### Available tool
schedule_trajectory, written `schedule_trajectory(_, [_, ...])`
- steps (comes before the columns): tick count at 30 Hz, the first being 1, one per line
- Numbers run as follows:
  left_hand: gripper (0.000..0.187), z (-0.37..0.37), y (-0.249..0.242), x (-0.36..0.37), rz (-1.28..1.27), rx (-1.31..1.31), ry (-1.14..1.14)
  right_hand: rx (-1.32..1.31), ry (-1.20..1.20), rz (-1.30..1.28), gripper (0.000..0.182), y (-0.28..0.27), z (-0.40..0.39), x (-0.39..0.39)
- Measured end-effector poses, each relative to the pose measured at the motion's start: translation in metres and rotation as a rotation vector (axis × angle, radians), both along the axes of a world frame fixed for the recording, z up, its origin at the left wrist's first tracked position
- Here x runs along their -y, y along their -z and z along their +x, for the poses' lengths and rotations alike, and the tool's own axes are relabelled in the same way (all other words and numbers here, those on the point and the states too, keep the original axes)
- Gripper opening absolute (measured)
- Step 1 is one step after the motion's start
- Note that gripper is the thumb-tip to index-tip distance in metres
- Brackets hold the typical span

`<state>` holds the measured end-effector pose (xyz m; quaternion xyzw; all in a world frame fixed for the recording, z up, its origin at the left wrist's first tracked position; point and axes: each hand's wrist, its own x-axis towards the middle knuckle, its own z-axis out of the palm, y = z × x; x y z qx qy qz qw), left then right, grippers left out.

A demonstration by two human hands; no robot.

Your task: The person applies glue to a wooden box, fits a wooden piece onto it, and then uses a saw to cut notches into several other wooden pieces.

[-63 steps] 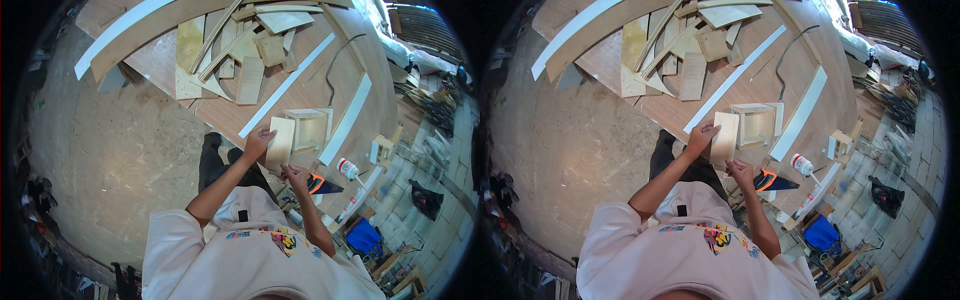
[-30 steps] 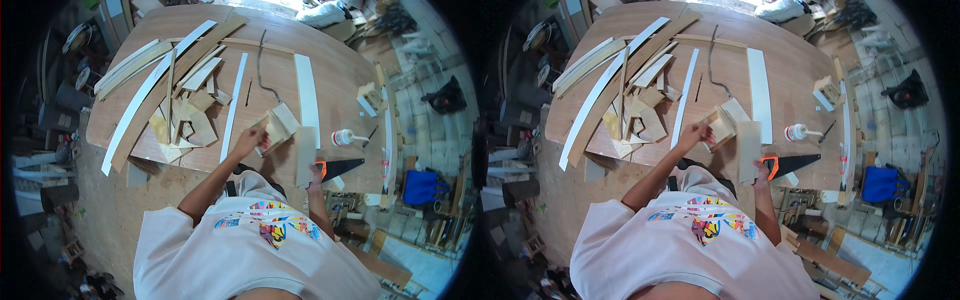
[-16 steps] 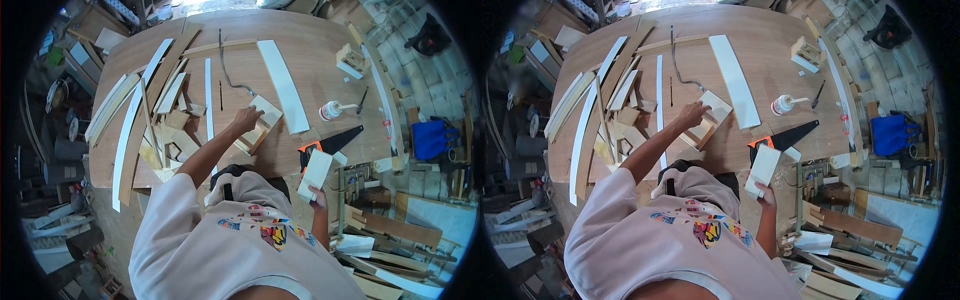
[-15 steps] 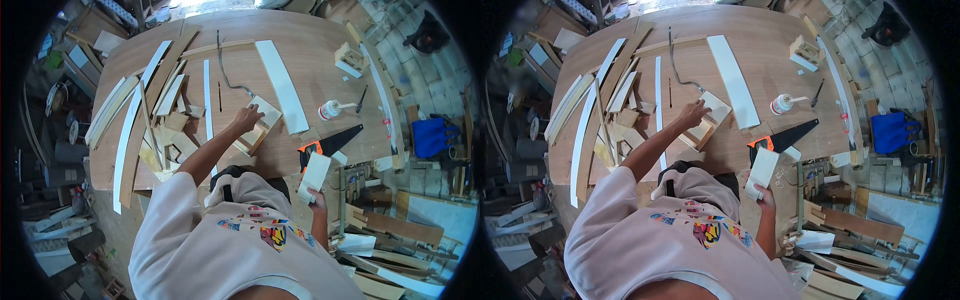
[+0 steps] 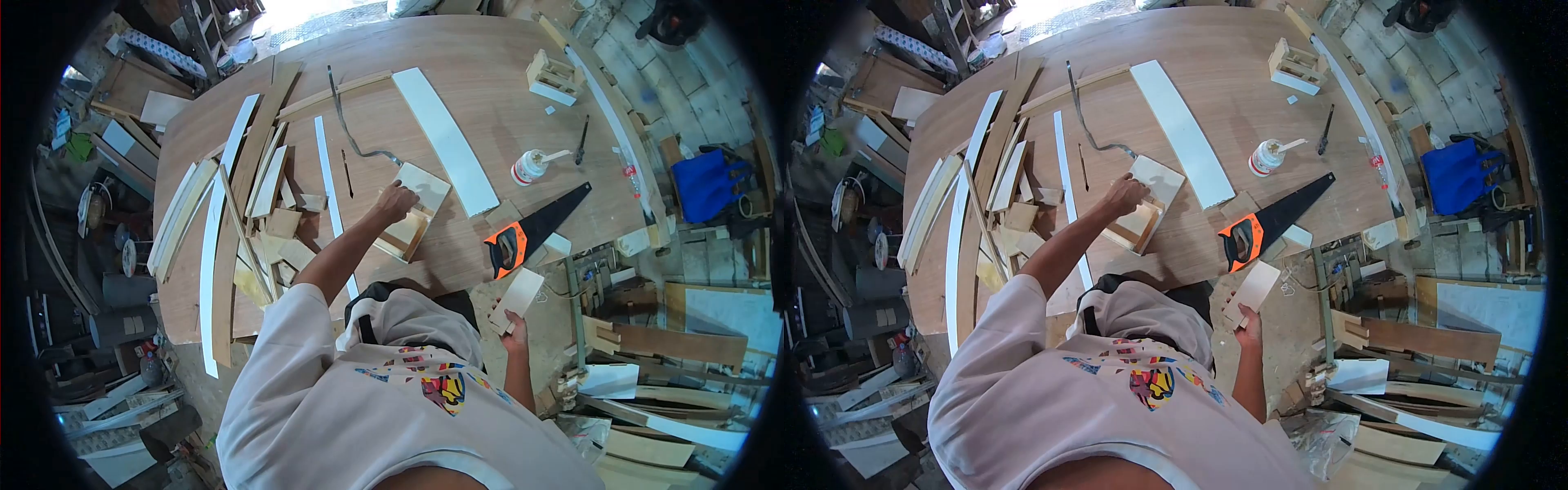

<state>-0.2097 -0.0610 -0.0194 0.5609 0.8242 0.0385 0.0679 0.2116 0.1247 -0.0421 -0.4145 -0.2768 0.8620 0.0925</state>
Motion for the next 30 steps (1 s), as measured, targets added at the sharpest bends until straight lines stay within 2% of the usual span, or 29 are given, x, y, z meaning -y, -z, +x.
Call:
schedule_trajectory(8, [0.017,-0.002,-0.003,0.007,0.026,0.055,-0.035,0.067,-0.024,0.005,0.049,0.018,0.008,-0.006])
schedule_trajectory(11, [0.020,-0.001,-0.011,0.009,-0.047,0.023,0.033,0.088,-0.038,0.049,0.048,0.019,0.011,-0.006])
schedule_trajectory(17, [0.021,0.013,-0.005,0.019,0.063,0.008,0.184,0.082,-0.046,-0.057,0.046,0.041,0.030,-0.010])
schedule_trajectory(19, [0.015,0.020,-0.005,0.024,0.113,0.067,0.268,0.092,-0.051,-0.081,0.045,0.043,0.032,-0.008])
schedule_trajectory(23, [0.020,0.036,-0.011,0.034,0.039,0.070,0.327,0.248,-0.074,-0.042,0.041,0.054,0.044,-0.010])
schedule_trajectory(24, [0.027,0.039,-0.015,0.038,0.021,0.172,0.327,0.324,-0.105,-0.038,0.039,0.058,0.047,-0.011])
schedule_trajectory(25, [0.027,0.042,-0.020,0.042,0.022,0.173,0.324,0.324,-0.108,-0.037,0.039,0.062,0.051,-0.013])
schedule_trajectory(27, [0.030,0.049,-0.027,0.051,0.231,0.147,0.256,0.352,-0.144,-0.025,0.033,0.068,0.056,-0.015])
schedule_trajectory(28, [0.030,0.051,-0.030,0.055,0.230,0.148,0.252,0.354,-0.148,-0.027,0.033,0.070,0.057,-0.016])
schedule_trajectory(30, [0.033,0.052,-0.036,0.062,0.491,0.224,-0.135,0.543,-0.187,0.015,0.027,0.073,0.058,-0.018])
